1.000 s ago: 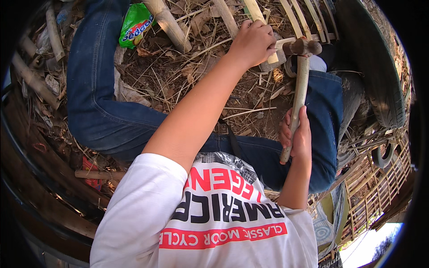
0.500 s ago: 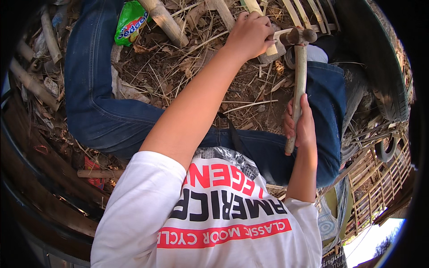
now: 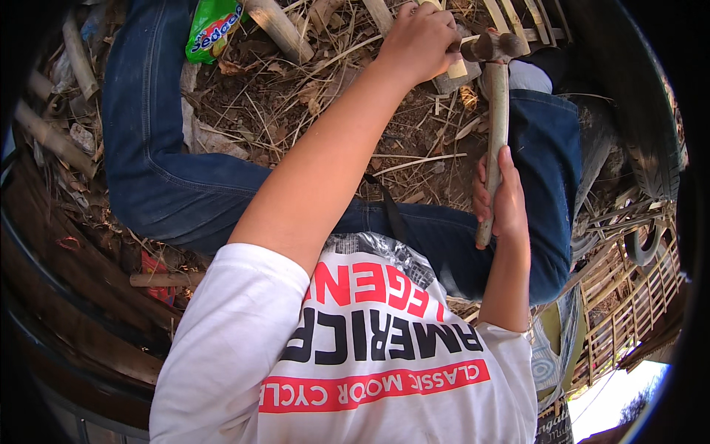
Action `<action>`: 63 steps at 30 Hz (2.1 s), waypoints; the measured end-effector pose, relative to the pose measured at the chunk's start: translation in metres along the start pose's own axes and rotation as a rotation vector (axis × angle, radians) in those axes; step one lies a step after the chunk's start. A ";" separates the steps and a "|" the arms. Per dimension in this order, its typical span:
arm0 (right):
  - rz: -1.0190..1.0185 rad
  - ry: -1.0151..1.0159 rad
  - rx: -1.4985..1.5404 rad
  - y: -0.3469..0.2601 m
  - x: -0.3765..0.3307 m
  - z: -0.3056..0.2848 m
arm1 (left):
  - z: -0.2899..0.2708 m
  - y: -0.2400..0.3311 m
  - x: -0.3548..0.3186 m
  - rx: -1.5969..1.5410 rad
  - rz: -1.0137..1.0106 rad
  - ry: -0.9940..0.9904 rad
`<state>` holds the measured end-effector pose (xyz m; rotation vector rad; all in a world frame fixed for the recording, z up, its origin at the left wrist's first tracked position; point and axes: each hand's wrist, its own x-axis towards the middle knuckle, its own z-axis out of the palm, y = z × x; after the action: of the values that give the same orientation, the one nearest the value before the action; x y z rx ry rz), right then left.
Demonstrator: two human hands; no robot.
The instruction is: The person assembles a bamboo structure by nailing thin bamboo slats to a wooden frame using a hammer.
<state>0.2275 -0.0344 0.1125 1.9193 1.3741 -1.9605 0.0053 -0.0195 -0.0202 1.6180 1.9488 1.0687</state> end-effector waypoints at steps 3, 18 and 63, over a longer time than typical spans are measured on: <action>-0.009 0.015 0.064 -0.018 -0.012 0.000 | 0.001 -0.003 0.001 -0.063 0.041 0.052; 0.018 0.006 0.095 -0.012 -0.001 -0.010 | -0.021 0.004 0.004 0.095 0.094 -0.134; 0.002 0.034 -0.047 -0.012 -0.005 0.002 | -0.049 0.034 -0.018 0.573 0.131 -0.596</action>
<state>0.2193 -0.0306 0.1225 1.9414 1.4132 -1.8852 -0.0025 -0.0506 0.0337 2.0643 1.8169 0.0007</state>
